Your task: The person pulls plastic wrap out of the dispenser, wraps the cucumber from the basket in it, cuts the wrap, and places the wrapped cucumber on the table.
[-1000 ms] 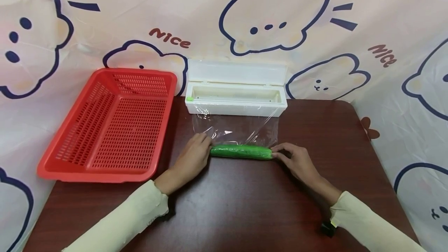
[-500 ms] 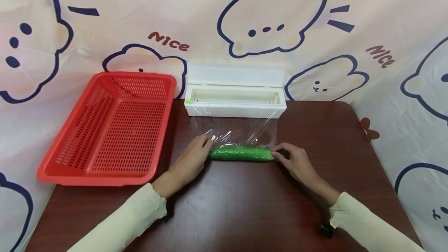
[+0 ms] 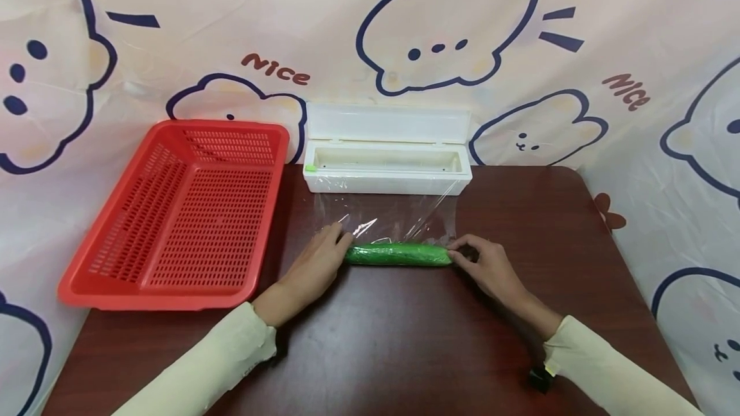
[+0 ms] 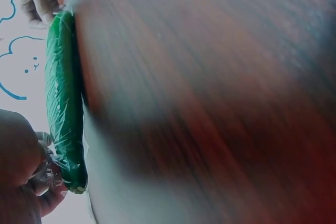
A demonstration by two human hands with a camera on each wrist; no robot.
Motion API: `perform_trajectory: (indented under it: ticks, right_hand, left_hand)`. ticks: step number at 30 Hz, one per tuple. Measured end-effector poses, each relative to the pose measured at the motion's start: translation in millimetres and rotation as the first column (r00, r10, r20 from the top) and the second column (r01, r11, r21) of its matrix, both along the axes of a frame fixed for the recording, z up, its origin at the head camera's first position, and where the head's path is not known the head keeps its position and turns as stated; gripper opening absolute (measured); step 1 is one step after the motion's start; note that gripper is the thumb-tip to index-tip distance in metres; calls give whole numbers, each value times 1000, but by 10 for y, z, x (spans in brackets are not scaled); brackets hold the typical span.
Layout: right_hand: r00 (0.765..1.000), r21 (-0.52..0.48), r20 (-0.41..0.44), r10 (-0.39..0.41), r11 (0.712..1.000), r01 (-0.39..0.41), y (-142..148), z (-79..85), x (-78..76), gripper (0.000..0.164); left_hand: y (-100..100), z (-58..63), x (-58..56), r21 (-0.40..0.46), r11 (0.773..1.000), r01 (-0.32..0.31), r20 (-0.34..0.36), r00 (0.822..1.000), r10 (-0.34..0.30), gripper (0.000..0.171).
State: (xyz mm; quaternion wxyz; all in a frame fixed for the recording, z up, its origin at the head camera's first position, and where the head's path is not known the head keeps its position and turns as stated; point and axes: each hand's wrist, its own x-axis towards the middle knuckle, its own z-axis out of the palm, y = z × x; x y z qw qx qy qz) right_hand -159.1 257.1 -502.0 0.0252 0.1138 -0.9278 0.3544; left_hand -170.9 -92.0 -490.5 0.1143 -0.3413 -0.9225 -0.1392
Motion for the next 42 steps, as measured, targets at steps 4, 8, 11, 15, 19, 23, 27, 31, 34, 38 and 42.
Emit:
perform_trajectory:
  ticks: [4,8,11,15,19,23,27,31,34,38,42]
  right_hand:
    - [1000,-16,30,0,1000,1,1,16,-14,8]
    - [999,-18,52,0,1000,1,-24,34,-21,8]
    - [999,2,49,-6,1000,6,-47,45,-15,7]
    - [998,24,51,-26,999,25,-62,52,0,6]
    - [996,30,73,-50,998,48,-53,53,-7,7]
    - [994,34,91,-59,998,56,-40,45,-23,12]
    - [994,30,96,-58,998,55,-38,44,-31,13]
    - [992,3,113,-64,998,64,-47,48,-39,12]
    - [990,-12,121,-74,997,76,-54,45,-45,9]
    - [990,-1,117,-75,997,76,-60,22,-40,6]
    - [996,5,64,-63,998,63,-75,-2,-24,5]
  left_hand:
    - [8,-1,0,-4,1000,-7,-18,1000,7,32]
    - [16,-12,16,-16,1000,-16,-33,999,16,30]
    - [24,-18,33,-35,999,-27,-24,999,26,33]
    - [33,-34,54,-64,997,-36,-12,999,35,38]
    - [30,-56,49,-54,998,-33,-23,999,31,40]
    - [28,-60,36,-51,998,-44,-14,999,43,44]
    - [31,-33,26,-81,995,-63,-26,998,61,48]
    - [38,9,17,-152,986,-72,-110,992,56,47]
    - [47,30,5,-196,977,-83,-174,983,49,40]
    - [62,39,-4,-201,976,-85,-217,975,40,24]
    - [79,39,28,-135,990,-38,-254,967,2,18]
